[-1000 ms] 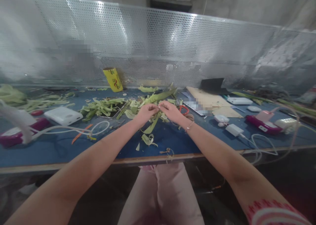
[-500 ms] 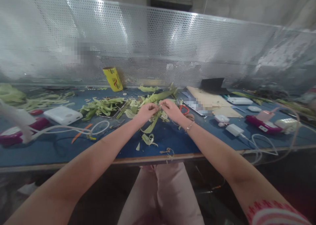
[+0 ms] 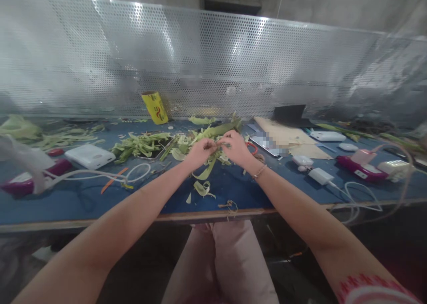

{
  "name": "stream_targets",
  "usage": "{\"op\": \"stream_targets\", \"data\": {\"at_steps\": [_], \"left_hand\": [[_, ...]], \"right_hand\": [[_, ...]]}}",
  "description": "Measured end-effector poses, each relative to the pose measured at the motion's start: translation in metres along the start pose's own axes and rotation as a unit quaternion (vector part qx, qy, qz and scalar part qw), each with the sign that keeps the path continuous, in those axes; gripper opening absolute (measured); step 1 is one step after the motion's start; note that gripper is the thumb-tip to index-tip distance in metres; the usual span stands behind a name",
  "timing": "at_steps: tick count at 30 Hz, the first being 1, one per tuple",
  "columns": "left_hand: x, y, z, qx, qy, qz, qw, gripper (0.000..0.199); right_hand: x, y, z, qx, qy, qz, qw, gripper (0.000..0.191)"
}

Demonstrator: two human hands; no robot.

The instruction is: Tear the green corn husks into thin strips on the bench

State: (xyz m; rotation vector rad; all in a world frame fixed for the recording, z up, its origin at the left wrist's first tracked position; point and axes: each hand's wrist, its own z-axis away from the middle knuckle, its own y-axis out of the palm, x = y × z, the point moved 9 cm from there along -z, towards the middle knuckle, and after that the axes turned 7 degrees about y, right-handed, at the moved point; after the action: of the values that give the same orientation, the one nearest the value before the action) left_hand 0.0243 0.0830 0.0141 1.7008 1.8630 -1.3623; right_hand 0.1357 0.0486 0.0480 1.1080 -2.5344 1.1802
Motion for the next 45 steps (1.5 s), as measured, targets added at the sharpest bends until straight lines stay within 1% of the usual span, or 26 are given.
{"op": "stream_targets", "data": {"at_steps": [4, 7, 10, 12, 15, 19, 21, 22, 23, 24, 25, 26, 28, 29, 31, 33, 35, 36, 38, 41, 43, 45], "left_hand": [[-0.004, 0.001, 0.001, 0.004, 0.021, -0.032, 0.999, 0.013], [-0.006, -0.001, 0.002, -0.004, 0.024, -0.045, 0.999, 0.011], [-0.007, 0.0, 0.002, 0.001, 0.021, -0.06, 0.998, 0.008], [-0.008, 0.001, 0.003, 0.009, 0.018, -0.071, 0.997, 0.007], [-0.009, 0.001, 0.004, 0.014, 0.014, -0.077, 0.997, 0.006], [-0.009, 0.002, 0.002, 0.018, 0.01, -0.08, 0.997, 0.009], [-0.005, -0.004, -0.001, 0.014, -0.007, -0.095, 0.995, 0.014], [-0.002, -0.011, -0.002, 0.004, -0.022, -0.11, 0.994, 0.017], [0.001, -0.023, -0.004, -0.02, -0.041, -0.128, 0.991, 0.021], [0.004, -0.037, -0.005, -0.048, -0.061, -0.161, 0.984, 0.024], [0.005, -0.053, -0.005, -0.075, -0.08, -0.212, 0.971, 0.026], [0.006, -0.068, -0.004, -0.09, -0.096, -0.271, 0.954, 0.03], [0.01, -0.104, 0.002, -0.13, -0.161, -0.386, 0.899, 0.041], [0.014, -0.121, 0.007, -0.143, -0.196, -0.423, 0.873, 0.045], [0.024, -0.151, 0.018, -0.166, -0.257, -0.46, 0.834, 0.052], [0.041, -0.173, 0.032, -0.176, -0.327, -0.462, 0.806, 0.056], [0.059, -0.184, 0.044, -0.158, -0.39, -0.455, 0.785, 0.059], [0.063, -0.185, 0.044, -0.142, -0.391, -0.464, 0.782, 0.06], [0.063, -0.182, 0.039, -0.123, -0.361, -0.498, 0.779, 0.052], [0.053, -0.169, 0.028, -0.089, -0.288, -0.546, 0.782, 0.04], [0.045, -0.159, 0.021, -0.075, -0.239, -0.563, 0.788, 0.038], [0.04, -0.153, 0.018, -0.075, -0.2, -0.566, 0.796, 0.04]], "right_hand": [[-0.001, 0.011, 0.002, 0.045, -0.002, -0.004, 0.999, 0.017], [-0.001, 0.014, 0.002, 0.063, -0.016, -0.013, 0.998, 0.015], [0.0, 0.015, 0.003, 0.077, -0.032, -0.021, 0.996, 0.014], [0.0, 0.015, 0.004, 0.079, -0.032, -0.026, 0.996, 0.013], [0.0, 0.01, 0.003, 0.06, -0.027, -0.031, 0.997, 0.011], [0.006, 0.006, 0.004, 0.048, -0.037, -0.027, 0.998, 0.013], [0.007, 0.006, 0.004, 0.056, -0.033, -0.022, 0.998, 0.014], [0.007, 0.007, 0.004, 0.06, -0.028, -0.019, 0.998, 0.015], [0.006, 0.008, 0.005, 0.066, -0.021, -0.016, 0.997, 0.015], [0.005, 0.009, 0.005, 0.072, -0.016, -0.013, 0.997, 0.016], [0.004, 0.01, 0.005, 0.08, -0.011, -0.011, 0.997, 0.016], [0.004, 0.011, 0.005, 0.087, -0.006, -0.01, 0.996, 0.017], [0.003, 0.014, 0.006, 0.102, 0.0, -0.01, 0.995, 0.017], [0.003, 0.015, 0.007, 0.108, 0.001, -0.011, 0.994, 0.017], [0.004, 0.016, 0.007, 0.114, 0.005, -0.011, 0.993, 0.017], [0.004, 0.017, 0.008, 0.119, 0.01, -0.011, 0.993, 0.017], [0.004, 0.019, 0.009, 0.126, 0.014, -0.009, 0.992, 0.017], [0.003, 0.02, 0.01, 0.13, 0.016, -0.009, 0.991, 0.016], [0.002, 0.021, 0.01, 0.135, 0.017, -0.008, 0.991, 0.016], [0.001, 0.023, 0.011, 0.136, 0.013, -0.01, 0.991, 0.015], [0.0, 0.024, 0.011, 0.136, 0.011, -0.013, 0.991, 0.015], [-0.001, 0.024, 0.011, 0.138, 0.011, -0.015, 0.99, 0.015]]}}
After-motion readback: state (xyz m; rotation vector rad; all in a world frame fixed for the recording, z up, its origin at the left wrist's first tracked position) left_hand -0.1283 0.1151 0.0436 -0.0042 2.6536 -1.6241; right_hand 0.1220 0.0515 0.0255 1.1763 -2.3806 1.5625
